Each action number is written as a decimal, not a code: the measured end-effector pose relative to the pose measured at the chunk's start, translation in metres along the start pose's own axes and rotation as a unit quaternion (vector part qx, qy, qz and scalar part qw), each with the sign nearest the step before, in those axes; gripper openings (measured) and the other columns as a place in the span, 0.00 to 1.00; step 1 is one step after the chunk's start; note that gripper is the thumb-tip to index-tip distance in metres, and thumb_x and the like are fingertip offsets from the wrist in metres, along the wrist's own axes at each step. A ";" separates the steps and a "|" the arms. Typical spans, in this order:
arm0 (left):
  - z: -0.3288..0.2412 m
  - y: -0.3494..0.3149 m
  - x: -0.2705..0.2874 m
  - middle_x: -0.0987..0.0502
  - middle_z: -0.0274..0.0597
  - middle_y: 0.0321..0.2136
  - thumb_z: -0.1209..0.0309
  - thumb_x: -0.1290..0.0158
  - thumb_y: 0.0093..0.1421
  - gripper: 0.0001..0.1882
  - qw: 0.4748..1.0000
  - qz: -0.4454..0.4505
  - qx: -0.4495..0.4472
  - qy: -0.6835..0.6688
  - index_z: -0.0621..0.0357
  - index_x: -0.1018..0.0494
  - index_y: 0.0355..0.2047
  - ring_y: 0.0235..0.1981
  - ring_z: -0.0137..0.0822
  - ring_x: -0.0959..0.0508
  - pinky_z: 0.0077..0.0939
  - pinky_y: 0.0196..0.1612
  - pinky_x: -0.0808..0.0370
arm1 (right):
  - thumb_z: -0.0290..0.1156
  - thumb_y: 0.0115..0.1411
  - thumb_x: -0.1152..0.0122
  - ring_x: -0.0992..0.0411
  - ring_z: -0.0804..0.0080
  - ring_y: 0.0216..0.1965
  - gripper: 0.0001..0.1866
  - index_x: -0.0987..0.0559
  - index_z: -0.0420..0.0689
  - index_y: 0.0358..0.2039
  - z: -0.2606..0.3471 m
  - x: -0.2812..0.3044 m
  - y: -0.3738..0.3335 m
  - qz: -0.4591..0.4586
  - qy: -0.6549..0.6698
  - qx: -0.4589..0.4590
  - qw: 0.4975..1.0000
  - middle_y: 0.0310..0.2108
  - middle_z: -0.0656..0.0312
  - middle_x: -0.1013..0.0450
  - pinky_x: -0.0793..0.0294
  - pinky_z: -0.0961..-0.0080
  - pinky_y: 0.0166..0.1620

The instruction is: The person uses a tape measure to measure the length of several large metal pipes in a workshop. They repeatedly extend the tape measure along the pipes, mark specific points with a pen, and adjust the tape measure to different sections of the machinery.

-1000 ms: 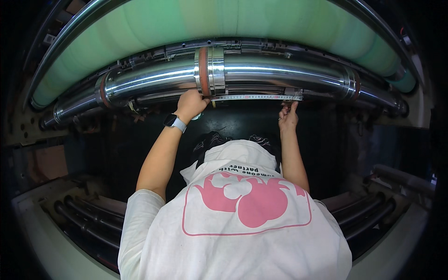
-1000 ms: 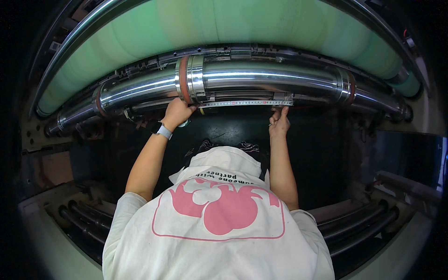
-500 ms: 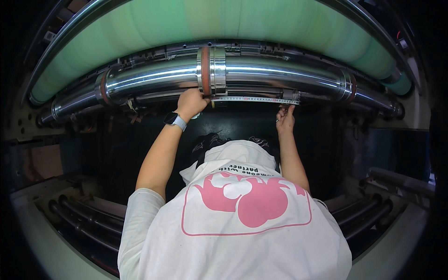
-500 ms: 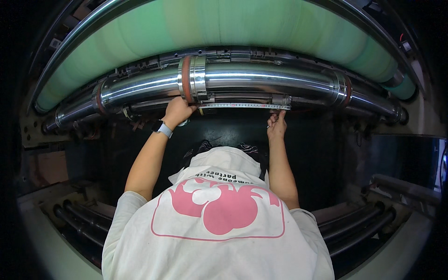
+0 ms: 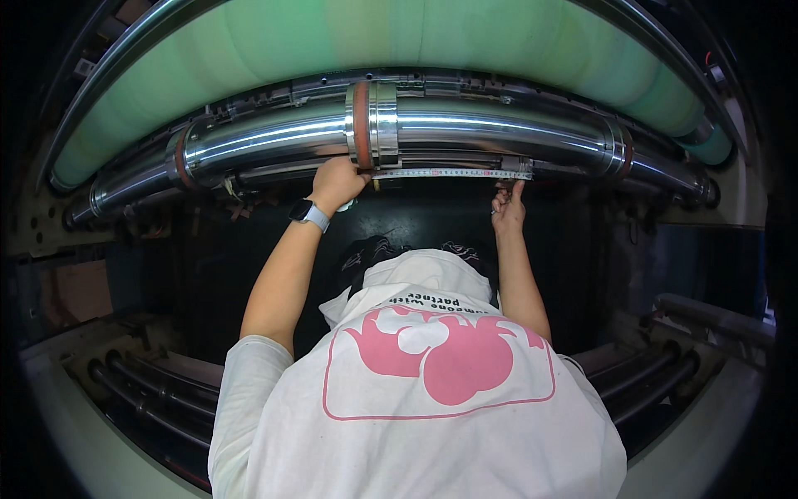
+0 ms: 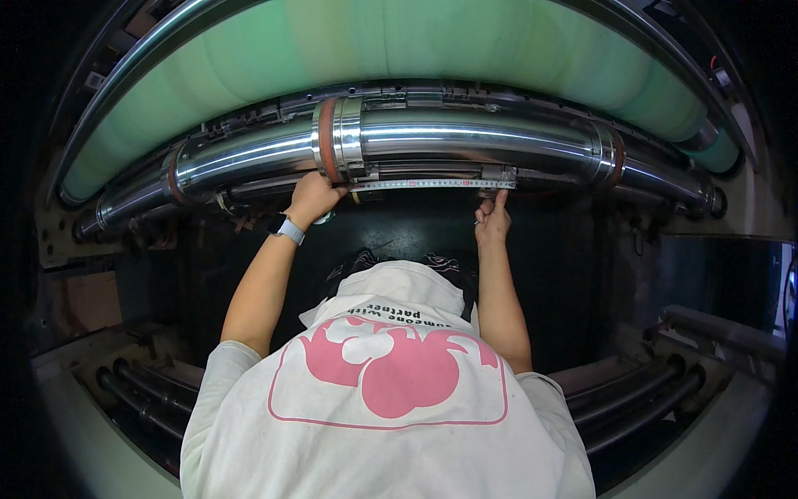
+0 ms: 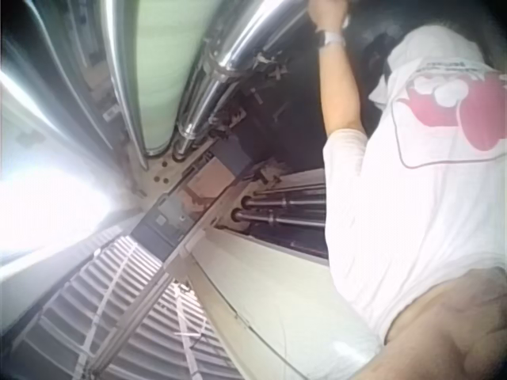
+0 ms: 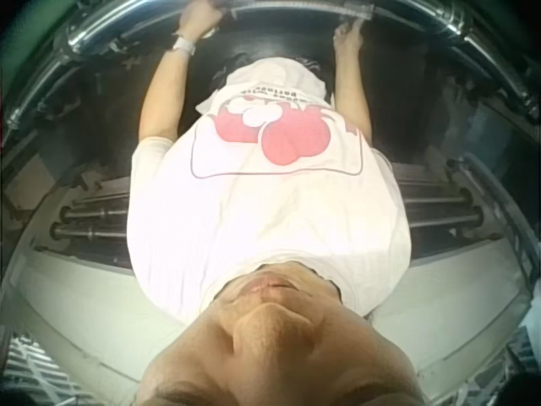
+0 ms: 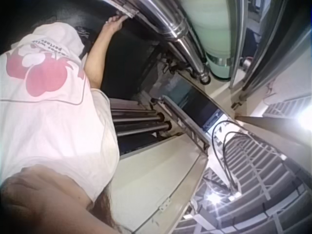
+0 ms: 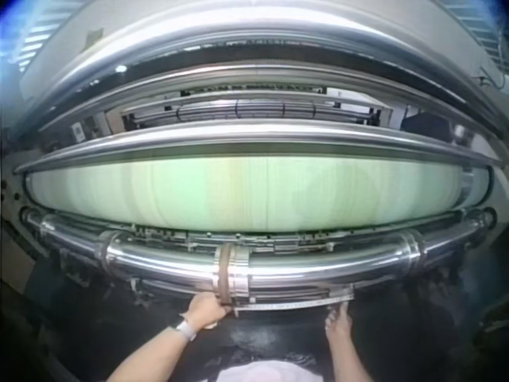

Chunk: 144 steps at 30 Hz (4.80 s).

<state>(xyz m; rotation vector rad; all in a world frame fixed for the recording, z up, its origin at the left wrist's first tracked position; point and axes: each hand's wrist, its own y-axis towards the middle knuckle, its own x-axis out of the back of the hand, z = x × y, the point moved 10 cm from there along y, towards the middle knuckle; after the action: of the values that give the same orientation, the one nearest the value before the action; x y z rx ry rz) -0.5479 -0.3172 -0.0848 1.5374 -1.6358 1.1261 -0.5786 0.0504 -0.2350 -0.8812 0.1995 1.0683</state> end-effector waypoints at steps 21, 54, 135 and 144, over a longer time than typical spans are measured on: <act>0.001 -0.003 0.004 0.25 0.51 0.23 0.60 0.46 0.46 0.11 0.999 0.017 0.042 0.013 0.52 0.22 0.25 0.28 0.49 0.25 0.38 0.33 0.28 | 0.50 0.56 0.48 0.46 0.84 0.14 0.19 0.32 0.45 0.27 0.028 0.017 -0.026 -0.058 -0.113 -0.023 0.992 0.17 0.70 0.40 0.53 0.87 0.13; -0.006 -0.003 0.012 0.24 0.46 0.23 0.56 0.47 0.47 0.12 0.999 -0.032 0.002 0.031 0.46 0.22 0.27 0.28 0.48 0.25 0.39 0.30 0.29 | 0.36 0.60 0.51 0.47 0.87 0.16 0.08 0.34 0.46 0.29 0.099 -0.028 -0.034 0.011 -0.333 0.185 0.925 0.17 0.73 0.42 0.49 0.89 0.16; 0.140 -0.161 -0.164 0.27 0.58 0.37 0.57 0.56 0.58 0.20 0.935 0.191 0.291 -0.067 0.63 0.26 0.35 0.43 0.53 0.29 0.38 0.46 0.33 | 0.46 0.43 0.39 0.32 0.64 0.35 0.16 0.21 0.45 0.19 0.130 -0.120 -0.060 0.205 -0.813 0.365 0.405 0.25 0.58 0.27 0.42 0.68 0.44; 0.154 -0.176 -0.149 0.27 0.58 0.39 0.57 0.54 0.57 0.20 0.915 0.230 0.332 -0.026 0.64 0.26 0.36 0.45 0.51 0.29 0.36 0.47 0.33 | 0.47 0.43 0.39 0.32 0.65 0.34 0.16 0.22 0.45 0.20 0.133 -0.120 -0.059 0.195 -0.808 0.383 0.404 0.24 0.60 0.28 0.42 0.69 0.44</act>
<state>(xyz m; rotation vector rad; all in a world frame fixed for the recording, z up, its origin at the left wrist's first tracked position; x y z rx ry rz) -0.3382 -0.3788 -0.2546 1.6082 -1.8080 2.0772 -0.6245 0.0529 -0.0522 1.3486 -0.7780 1.5882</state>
